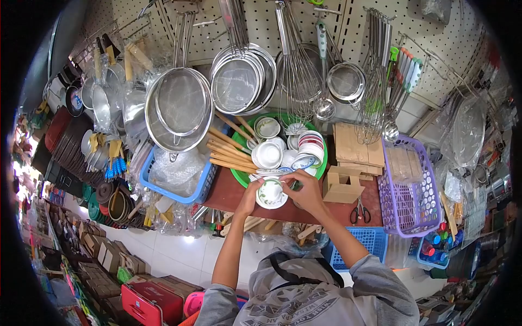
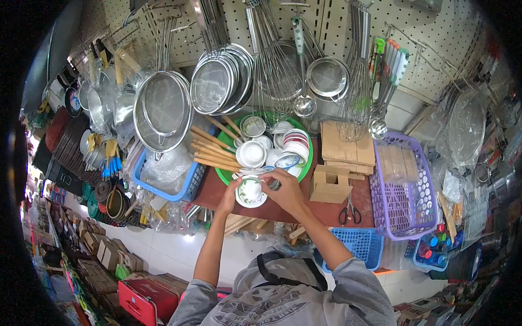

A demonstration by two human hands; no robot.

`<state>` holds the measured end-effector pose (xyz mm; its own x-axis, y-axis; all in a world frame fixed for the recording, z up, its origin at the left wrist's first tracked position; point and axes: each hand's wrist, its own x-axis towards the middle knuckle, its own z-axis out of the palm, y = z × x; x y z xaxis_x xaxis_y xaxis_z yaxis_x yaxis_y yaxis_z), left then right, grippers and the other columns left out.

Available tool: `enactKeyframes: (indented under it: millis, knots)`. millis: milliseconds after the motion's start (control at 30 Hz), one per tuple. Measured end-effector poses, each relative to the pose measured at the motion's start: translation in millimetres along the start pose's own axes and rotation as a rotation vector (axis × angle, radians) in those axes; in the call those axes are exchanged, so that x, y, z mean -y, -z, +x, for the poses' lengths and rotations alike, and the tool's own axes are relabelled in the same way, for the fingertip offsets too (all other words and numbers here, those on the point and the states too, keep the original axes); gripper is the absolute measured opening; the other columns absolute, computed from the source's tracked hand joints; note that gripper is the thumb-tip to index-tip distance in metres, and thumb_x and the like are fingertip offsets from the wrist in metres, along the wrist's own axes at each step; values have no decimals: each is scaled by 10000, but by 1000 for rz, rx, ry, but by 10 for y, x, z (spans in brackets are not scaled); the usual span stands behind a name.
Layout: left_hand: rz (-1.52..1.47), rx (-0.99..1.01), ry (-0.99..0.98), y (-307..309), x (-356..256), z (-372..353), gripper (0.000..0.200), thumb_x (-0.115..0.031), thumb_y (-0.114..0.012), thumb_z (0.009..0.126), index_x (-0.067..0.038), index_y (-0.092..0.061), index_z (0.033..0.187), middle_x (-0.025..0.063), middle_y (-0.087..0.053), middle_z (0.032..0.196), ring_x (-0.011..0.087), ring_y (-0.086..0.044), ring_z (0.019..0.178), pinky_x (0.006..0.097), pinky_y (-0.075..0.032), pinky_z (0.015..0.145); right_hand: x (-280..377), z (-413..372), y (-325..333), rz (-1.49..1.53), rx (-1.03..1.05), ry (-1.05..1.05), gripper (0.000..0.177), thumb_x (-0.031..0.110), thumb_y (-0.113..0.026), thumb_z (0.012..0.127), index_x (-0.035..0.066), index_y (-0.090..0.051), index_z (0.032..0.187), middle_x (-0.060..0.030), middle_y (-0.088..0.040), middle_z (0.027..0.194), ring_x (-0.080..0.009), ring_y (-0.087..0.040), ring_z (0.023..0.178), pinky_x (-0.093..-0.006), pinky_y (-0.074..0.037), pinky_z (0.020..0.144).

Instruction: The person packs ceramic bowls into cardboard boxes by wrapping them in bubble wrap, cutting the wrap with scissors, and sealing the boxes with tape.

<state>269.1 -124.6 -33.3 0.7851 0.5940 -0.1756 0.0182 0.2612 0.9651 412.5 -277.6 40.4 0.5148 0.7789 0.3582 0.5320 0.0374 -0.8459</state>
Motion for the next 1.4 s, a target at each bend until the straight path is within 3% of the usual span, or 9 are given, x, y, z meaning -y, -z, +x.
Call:
enactKeyframes:
  millis: [133,233,333,467,733,900,1033,1167,1400]
  knots:
    - [157,76,-28,-185,-470,-238,455,-327,-521,966,58,-584,1199,98,-623,1130,156,-573,1004,295,-431,927,56,-51,11,-17,61,43,249,120,-771,795,69,-709,1030,-77,-639,982,-180,-636,848,-301,-509,769]
    - [49,3,140,-226,-368,-267,388,-256,-528,938,29,-574,1197,82,-610,1113,150,-564,988,291,-428,920,-43,-89,20,48,93,167,293,136,-758,824,64,-673,1095,-91,-625,1042,-199,-631,903,-305,-503,809]
    - [23,259,-14,-387,-272,-231,349,-215,-527,916,0,-557,1189,69,-597,1083,137,-554,987,286,-427,912,-74,-170,188,61,146,127,321,150,-741,853,57,-644,1145,-88,-628,1036,-204,-637,925,-308,-507,817]
    - [48,305,-25,-743,-302,-201,342,-186,-485,892,-9,-544,1179,64,-584,1078,136,-540,1027,267,-408,929,-173,-343,562,252,143,-142,293,145,-674,920,39,-610,1186,-71,-639,1028,-147,-636,954,-274,-516,786]
    - [35,515,-20,-1530,-155,201,357,-177,-485,861,6,-584,1152,56,-620,1019,146,-571,964,270,-429,879,-571,-576,1526,-97,-219,-234,166,121,-579,940,9,-693,983,-101,-682,945,-205,-649,841,-327,-500,754]
    - [31,433,-1,-1867,152,549,413,-171,-506,881,42,-595,1223,92,-648,1071,172,-583,1004,272,-429,901,-872,-649,1832,-361,-240,-94,210,168,-541,944,29,-697,924,-159,-696,919,-330,-655,855,-390,-500,748]
    - [207,352,50,-2051,108,572,412,-193,-509,885,72,-618,1181,109,-661,1072,191,-587,1014,295,-422,926,-991,-673,1915,-443,-28,-471,249,279,-571,924,82,-716,971,-190,-695,852,-368,-667,794,-457,-511,696]
    - [276,348,128,-2024,274,665,351,-197,-511,882,82,-633,1057,99,-662,985,192,-586,932,303,-429,876,-1237,-762,1878,-520,44,-297,244,274,-570,919,105,-702,1034,-165,-700,815,-349,-683,761,-446,-526,693]
    - [123,295,165,-2009,383,515,316,-180,-506,886,79,-637,1011,89,-656,937,173,-585,869,289,-438,825,-1320,-788,1841,-560,170,-255,240,291,-613,869,150,-698,1044,-150,-625,1113,-365,-646,968,-486,-507,845]
